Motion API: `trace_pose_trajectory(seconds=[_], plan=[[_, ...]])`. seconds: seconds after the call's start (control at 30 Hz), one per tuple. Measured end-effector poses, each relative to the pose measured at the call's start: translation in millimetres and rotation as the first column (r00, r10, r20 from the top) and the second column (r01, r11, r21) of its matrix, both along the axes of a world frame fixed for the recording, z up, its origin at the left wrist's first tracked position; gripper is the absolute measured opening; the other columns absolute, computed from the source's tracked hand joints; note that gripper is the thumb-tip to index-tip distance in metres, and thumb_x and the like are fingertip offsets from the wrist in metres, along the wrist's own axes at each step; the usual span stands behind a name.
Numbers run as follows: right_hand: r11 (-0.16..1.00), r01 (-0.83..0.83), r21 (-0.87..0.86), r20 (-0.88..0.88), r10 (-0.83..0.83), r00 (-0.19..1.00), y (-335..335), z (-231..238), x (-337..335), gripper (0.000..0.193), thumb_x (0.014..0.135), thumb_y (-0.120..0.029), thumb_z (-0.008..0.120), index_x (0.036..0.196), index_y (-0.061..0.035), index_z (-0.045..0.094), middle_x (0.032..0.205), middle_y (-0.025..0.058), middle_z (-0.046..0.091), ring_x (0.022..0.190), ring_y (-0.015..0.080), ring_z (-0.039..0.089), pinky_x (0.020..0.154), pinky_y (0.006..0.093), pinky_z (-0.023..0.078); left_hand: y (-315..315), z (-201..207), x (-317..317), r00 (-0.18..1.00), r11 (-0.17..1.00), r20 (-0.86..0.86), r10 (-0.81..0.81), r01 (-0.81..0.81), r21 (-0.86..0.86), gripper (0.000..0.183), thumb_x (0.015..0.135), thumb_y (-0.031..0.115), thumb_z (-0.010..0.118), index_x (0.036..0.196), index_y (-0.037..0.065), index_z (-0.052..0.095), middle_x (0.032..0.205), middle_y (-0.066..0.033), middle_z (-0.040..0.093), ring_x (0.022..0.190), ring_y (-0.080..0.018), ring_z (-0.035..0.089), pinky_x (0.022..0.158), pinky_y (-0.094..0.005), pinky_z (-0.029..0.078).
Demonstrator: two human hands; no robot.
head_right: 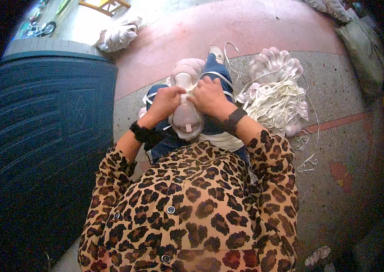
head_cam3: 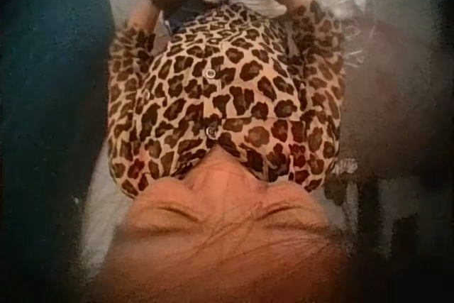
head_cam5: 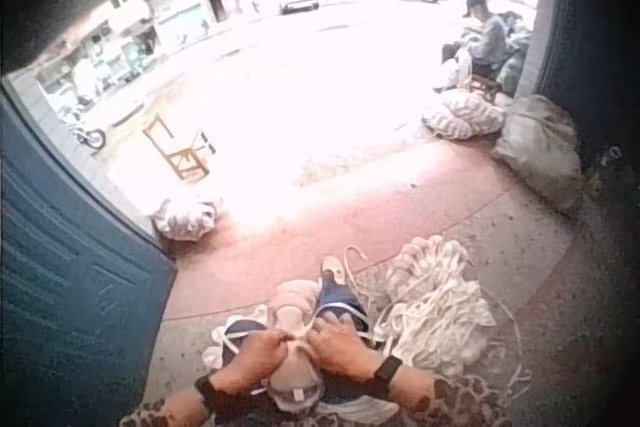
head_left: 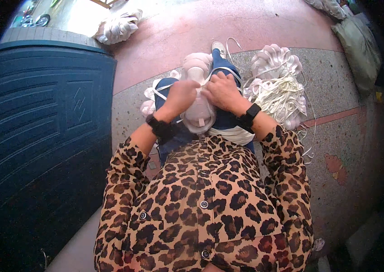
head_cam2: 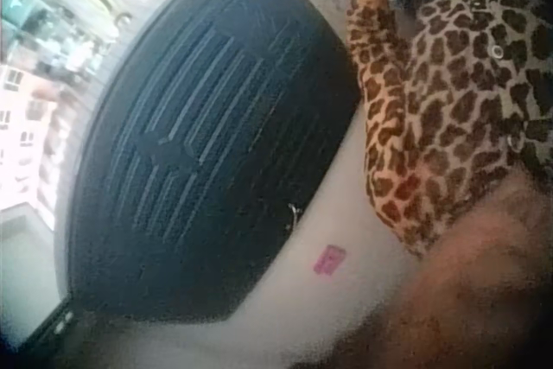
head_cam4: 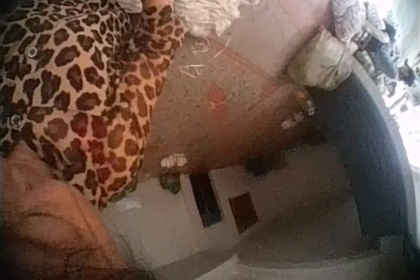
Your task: Lacing a pair of white sneakers while sitting down.
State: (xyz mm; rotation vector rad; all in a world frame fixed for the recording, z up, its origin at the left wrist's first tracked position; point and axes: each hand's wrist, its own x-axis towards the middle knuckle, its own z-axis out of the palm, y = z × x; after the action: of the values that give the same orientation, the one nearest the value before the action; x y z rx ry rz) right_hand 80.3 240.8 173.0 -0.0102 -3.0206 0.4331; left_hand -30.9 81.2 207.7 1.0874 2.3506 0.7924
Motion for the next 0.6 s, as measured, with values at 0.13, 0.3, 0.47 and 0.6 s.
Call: trace_pose_trajectory(seconds=[0.13,0.3,0.47,0.6], plan=[[0.999,-0.045,-0.016,0.157,0.047,0.987,-2.3,-2.0,-2.5,0.027,0.09,-0.033,0.057,0.094,-0.0093,0.071,0.096,0.0099,0.062,0.096,0.0276,0.056,0.077,0.0445,0.038,14.3,-15.8,6.0,0.996,0.976,-0.039,-0.08,0.07,-0.204,0.019,0.085,0.017,0.061,0.089,0.004,0.075,0.087,-0.0242,0.069,0.084,-0.0397,0.069,0.078,-0.0476,0.055],[0.995,-0.06,-0.078,0.171,0.073,0.983,6.7,-13.1,-2.9,0.02,0.088,-0.023,0.054,0.092,-0.0094,0.068,0.098,0.011,0.061,0.099,0.0289,0.055,0.078,0.0461,0.037,16.6,-23.5,13.8,0.998,0.976,-0.064,-0.014,0.0,-0.218,0.021,0.085,0.02,0.061,0.088,0.004,0.074,0.085,-0.0255,0.069,0.083,-0.0415,0.069,0.076,-0.0488,0.055],[0.992,-0.036,-0.118,0.117,0.05,0.992,6.6,-20.9,-0.9,0.016,0.085,-0.019,0.055,0.092,-0.0099,0.065,0.096,0.0109,0.06,0.098,0.0298,0.055,0.078,0.0463,0.037,20.1,-21.1,20.6,0.997,0.971,-0.068,0.03,-0.045,-0.233,0.023,0.085,0.023,0.061,0.088,0.003,0.073,0.083,-0.025,0.069,0.08,-0.04,0.069,0.074,-0.0488,0.056],[0.989,-0.04,-0.139,0.136,0.059,0.989,7.0,-11.7,-1.8,0.017,0.085,-0.02,0.056,0.095,-0.0099,0.065,0.097,0.0103,0.06,0.098,0.0295,0.055,0.078,0.0456,0.038,26.1,-19.6,20.5,0.988,0.953,-0.152,0.005,-0.051,-0.3,0.027,0.086,0.027,0.062,0.086,0.002,0.071,0.081,-0.0257,0.068,0.081,-0.0412,0.069,0.072,-0.05,0.056]])
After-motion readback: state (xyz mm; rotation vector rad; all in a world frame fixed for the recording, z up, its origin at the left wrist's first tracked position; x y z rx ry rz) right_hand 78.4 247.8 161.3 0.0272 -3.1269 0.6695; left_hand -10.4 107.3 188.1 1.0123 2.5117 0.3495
